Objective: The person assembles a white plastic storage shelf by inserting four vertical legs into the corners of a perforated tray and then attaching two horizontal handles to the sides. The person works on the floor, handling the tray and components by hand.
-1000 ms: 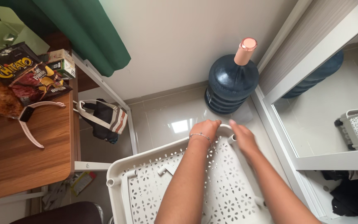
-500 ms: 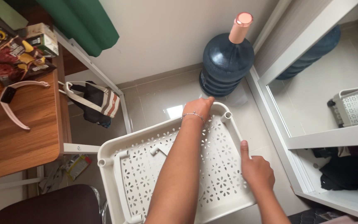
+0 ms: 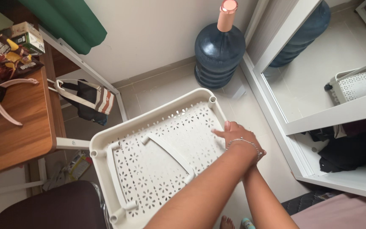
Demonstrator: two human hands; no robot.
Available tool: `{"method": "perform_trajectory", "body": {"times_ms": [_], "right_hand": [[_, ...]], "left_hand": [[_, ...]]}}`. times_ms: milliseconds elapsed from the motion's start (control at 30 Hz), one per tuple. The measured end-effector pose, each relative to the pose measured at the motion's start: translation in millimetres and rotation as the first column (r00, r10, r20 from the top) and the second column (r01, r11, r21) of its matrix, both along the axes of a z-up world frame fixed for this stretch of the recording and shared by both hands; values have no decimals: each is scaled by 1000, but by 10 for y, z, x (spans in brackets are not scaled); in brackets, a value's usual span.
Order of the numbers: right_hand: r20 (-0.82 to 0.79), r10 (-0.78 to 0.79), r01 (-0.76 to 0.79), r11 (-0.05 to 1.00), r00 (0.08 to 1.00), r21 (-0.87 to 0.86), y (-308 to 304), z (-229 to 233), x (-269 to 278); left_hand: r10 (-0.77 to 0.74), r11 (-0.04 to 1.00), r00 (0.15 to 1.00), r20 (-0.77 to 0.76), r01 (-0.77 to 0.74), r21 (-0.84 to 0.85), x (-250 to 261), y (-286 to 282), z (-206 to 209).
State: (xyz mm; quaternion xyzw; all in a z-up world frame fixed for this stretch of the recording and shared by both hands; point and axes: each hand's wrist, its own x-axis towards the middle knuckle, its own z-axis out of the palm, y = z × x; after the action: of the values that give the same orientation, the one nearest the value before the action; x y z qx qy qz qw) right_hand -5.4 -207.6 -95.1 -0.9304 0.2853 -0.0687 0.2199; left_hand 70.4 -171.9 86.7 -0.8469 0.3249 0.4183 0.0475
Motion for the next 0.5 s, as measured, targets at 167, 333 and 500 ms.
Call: {"method": "perform_trajectory", "body": {"times_ms": [167, 333, 500], "right_hand": [[-256, -130, 173, 972, 958, 157, -51, 257, 142], [-335, -140, 217, 955, 932, 202, -10, 344, 104], [-378, -161, 252, 946, 911, 205, -43, 373, 102]], "left_hand": [[56, 998, 998, -37, -55, 17, -155, -64, -161], [135, 991, 991, -13, -135, -2, -150, -4, -168], [142, 989, 990, -11, -142, -47, -119, 30, -46]]}}
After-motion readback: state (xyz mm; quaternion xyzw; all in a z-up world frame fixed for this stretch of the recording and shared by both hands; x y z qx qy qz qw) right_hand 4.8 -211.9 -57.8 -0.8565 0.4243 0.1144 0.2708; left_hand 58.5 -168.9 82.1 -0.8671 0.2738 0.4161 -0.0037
